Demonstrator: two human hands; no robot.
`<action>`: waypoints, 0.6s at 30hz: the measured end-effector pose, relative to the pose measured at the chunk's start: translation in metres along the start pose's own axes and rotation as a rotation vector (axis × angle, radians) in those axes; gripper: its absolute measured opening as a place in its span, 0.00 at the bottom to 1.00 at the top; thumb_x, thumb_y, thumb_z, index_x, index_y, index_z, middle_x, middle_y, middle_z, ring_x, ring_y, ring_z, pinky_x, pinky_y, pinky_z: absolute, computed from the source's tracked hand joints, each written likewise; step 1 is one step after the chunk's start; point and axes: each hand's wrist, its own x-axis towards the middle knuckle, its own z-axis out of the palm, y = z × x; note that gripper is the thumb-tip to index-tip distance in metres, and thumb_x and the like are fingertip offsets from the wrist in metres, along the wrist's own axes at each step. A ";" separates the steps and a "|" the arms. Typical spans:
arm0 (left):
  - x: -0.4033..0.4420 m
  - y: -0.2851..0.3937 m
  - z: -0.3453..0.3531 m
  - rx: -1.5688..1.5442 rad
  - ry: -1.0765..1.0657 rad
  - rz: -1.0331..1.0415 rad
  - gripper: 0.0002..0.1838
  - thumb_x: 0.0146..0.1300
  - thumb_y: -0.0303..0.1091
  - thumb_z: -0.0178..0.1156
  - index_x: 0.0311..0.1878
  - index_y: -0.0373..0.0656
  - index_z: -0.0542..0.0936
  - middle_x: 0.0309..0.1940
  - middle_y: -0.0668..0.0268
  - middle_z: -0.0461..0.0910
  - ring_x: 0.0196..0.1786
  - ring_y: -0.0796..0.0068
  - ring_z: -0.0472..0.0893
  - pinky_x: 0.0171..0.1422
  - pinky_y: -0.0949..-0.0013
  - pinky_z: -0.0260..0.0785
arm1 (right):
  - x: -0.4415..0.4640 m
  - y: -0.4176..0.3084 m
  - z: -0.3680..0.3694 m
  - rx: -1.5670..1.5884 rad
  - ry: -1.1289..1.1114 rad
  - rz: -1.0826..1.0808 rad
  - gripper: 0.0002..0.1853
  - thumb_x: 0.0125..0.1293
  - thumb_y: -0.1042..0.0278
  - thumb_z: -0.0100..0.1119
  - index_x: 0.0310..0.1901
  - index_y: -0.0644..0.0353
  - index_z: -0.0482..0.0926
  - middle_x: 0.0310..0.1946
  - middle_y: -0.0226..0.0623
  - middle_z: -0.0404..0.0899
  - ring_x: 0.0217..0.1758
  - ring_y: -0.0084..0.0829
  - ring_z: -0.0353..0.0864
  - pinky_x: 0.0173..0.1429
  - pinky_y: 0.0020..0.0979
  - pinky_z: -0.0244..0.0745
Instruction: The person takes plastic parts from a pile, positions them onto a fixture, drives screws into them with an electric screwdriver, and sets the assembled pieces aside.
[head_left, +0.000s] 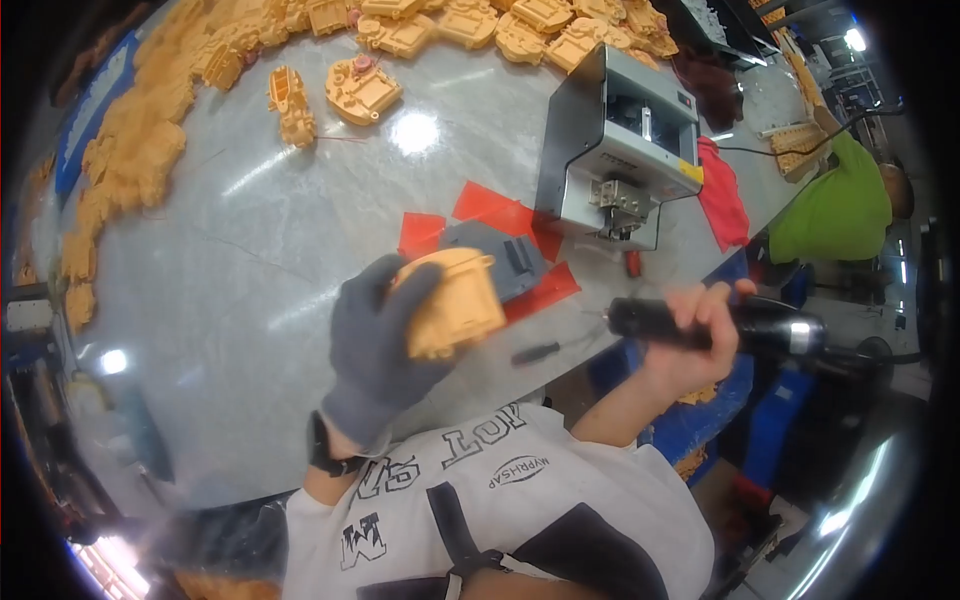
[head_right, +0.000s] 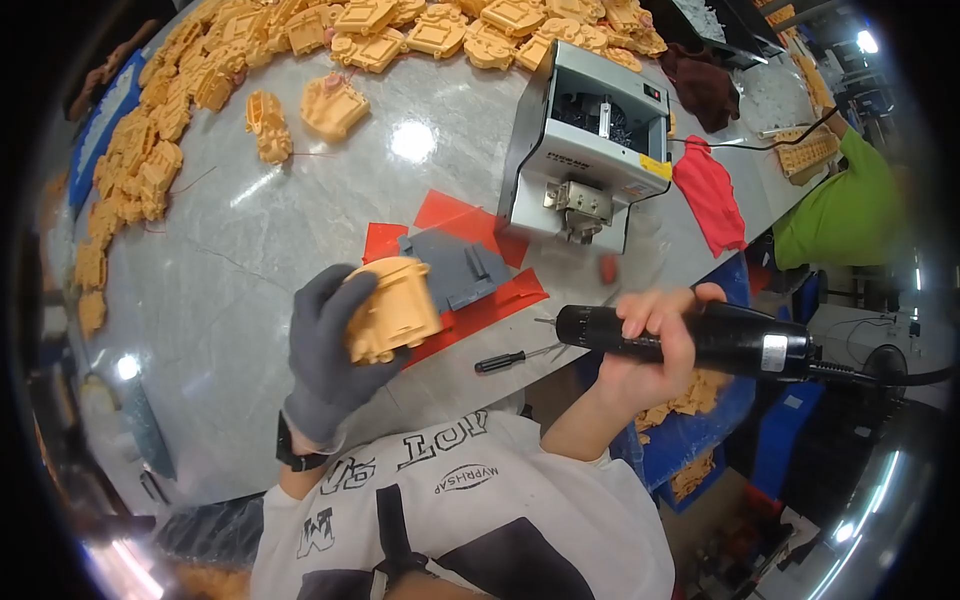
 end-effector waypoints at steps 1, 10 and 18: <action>0.007 0.008 0.012 0.089 -0.053 0.002 0.37 0.33 0.37 0.71 0.53 0.49 0.72 0.50 0.59 0.68 0.50 0.56 0.70 0.52 0.58 0.65 | 0.002 -0.001 -0.001 -0.028 0.009 -0.013 0.21 0.54 0.72 0.48 0.52 0.58 0.63 0.22 0.30 0.63 0.20 0.26 0.65 0.33 0.31 0.63; 0.019 0.005 0.032 0.304 -0.308 0.064 0.42 0.37 0.45 0.70 0.59 0.45 0.66 0.60 0.51 0.61 0.59 0.49 0.62 0.66 0.45 0.49 | 0.036 -0.006 0.005 -0.131 -0.030 -0.205 0.21 0.54 0.73 0.49 0.51 0.61 0.61 0.21 0.31 0.64 0.22 0.25 0.66 0.33 0.31 0.64; 0.040 0.000 0.048 0.165 -0.331 0.133 0.42 0.35 0.39 0.70 0.60 0.50 0.67 0.49 0.57 0.68 0.53 0.53 0.68 0.61 0.52 0.59 | 0.039 -0.008 0.017 -0.093 -0.077 -0.211 0.21 0.54 0.73 0.49 0.51 0.61 0.61 0.21 0.31 0.64 0.21 0.25 0.66 0.33 0.31 0.63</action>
